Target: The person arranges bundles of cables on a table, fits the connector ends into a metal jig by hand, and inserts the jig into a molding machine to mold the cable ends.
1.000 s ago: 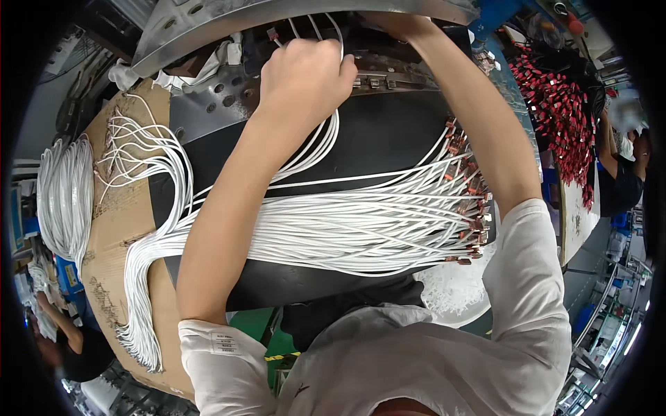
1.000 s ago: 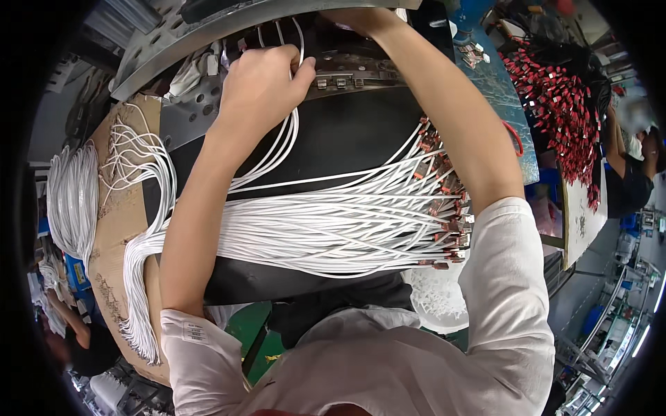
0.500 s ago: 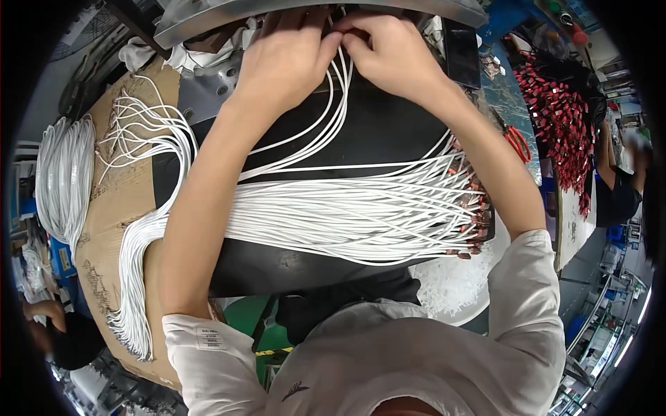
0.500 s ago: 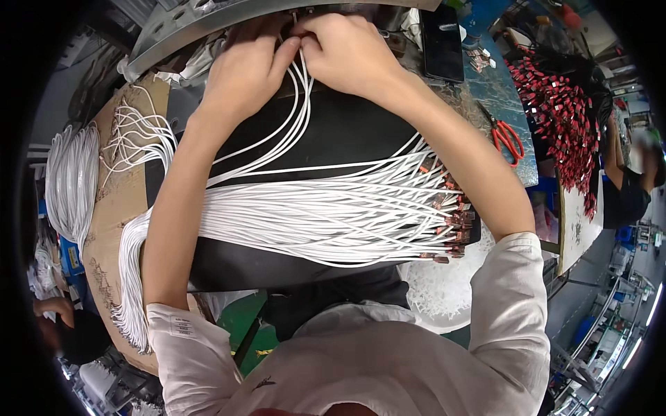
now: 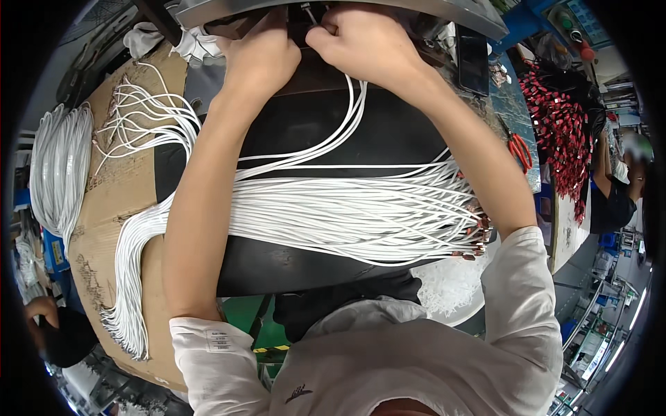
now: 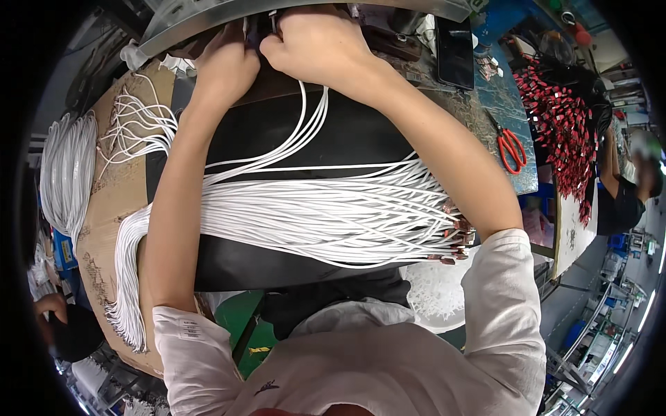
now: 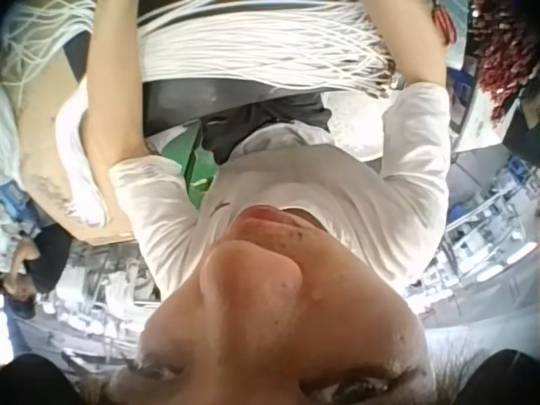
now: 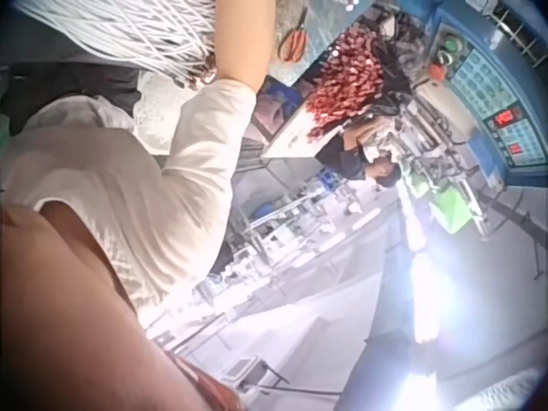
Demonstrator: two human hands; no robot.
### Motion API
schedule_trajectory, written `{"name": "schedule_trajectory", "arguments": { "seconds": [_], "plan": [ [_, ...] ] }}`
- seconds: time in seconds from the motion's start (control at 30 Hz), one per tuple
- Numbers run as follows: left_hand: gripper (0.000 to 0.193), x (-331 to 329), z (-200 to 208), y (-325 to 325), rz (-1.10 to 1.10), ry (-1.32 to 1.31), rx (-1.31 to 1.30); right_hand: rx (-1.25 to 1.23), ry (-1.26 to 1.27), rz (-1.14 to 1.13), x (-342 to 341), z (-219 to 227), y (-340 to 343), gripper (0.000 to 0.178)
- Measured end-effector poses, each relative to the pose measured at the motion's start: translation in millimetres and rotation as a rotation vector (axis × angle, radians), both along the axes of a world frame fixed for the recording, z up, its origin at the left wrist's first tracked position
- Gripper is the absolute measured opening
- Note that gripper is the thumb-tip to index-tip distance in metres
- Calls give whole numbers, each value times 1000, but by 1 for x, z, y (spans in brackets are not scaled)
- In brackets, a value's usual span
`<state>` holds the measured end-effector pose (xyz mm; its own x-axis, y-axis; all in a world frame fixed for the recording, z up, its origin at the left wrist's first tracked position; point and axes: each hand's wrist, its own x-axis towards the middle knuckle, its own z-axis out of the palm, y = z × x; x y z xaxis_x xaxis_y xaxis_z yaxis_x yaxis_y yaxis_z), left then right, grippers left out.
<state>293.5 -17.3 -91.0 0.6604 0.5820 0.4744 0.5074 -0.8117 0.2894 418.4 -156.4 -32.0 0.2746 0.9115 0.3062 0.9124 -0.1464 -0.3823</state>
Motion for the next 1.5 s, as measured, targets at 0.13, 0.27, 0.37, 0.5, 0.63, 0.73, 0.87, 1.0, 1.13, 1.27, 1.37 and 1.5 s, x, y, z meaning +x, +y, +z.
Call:
{"name": "schedule_trajectory", "arguments": {
  "seconds": [0.13, 0.27, 0.37, 0.5, 0.63, 0.73, 0.87, 1.0, 1.13, 1.27, 1.37, 1.5],
  "plan": [
    [53, 1, -3, -4, -98, -138, -11, 5, 166, 2, 7, 1, 3, 39],
    [54, 5, -3, -6, -99, -94, 17, 175, 173, 46, 12, -7, 13, 38],
    [54, 8, -4, -6, -85, -87, 26, 220, 121, 77, 11, -13, 16, 50],
    [56, 11, -8, -4, -64, -70, -24, 68, 136, 30, 6, -10, 13, 34],
    [58, 12, -10, -2, -78, -88, -34, -30, 154, -21, 3, -4, 8, 37],
    [57, 9, -8, -2, -26, -39, 52, -96, 163, -36, 6, -7, 9, 36],
    [54, 7, -1, -7, -63, -4, 168, -24, 80, -9, 16, -22, 12, 37],
    [54, 9, -2, -13, -28, 21, 271, -9, 63, 26, 21, -29, 18, 36],
    [55, 10, -3, -18, 19, 67, 373, -76, 54, -31, 8, -11, 1, 37],
    [63, 12, 9, -26, 35, 67, 72, 27, 162, 256, -29, 14, -84, 28],
    [63, 15, 24, -38, 81, 146, 62, -45, 389, 596, -66, 23, -168, 26],
    [59, 13, 26, -54, 33, 97, 217, -193, 857, 876, -124, 3, -257, 27]
  ]
}}
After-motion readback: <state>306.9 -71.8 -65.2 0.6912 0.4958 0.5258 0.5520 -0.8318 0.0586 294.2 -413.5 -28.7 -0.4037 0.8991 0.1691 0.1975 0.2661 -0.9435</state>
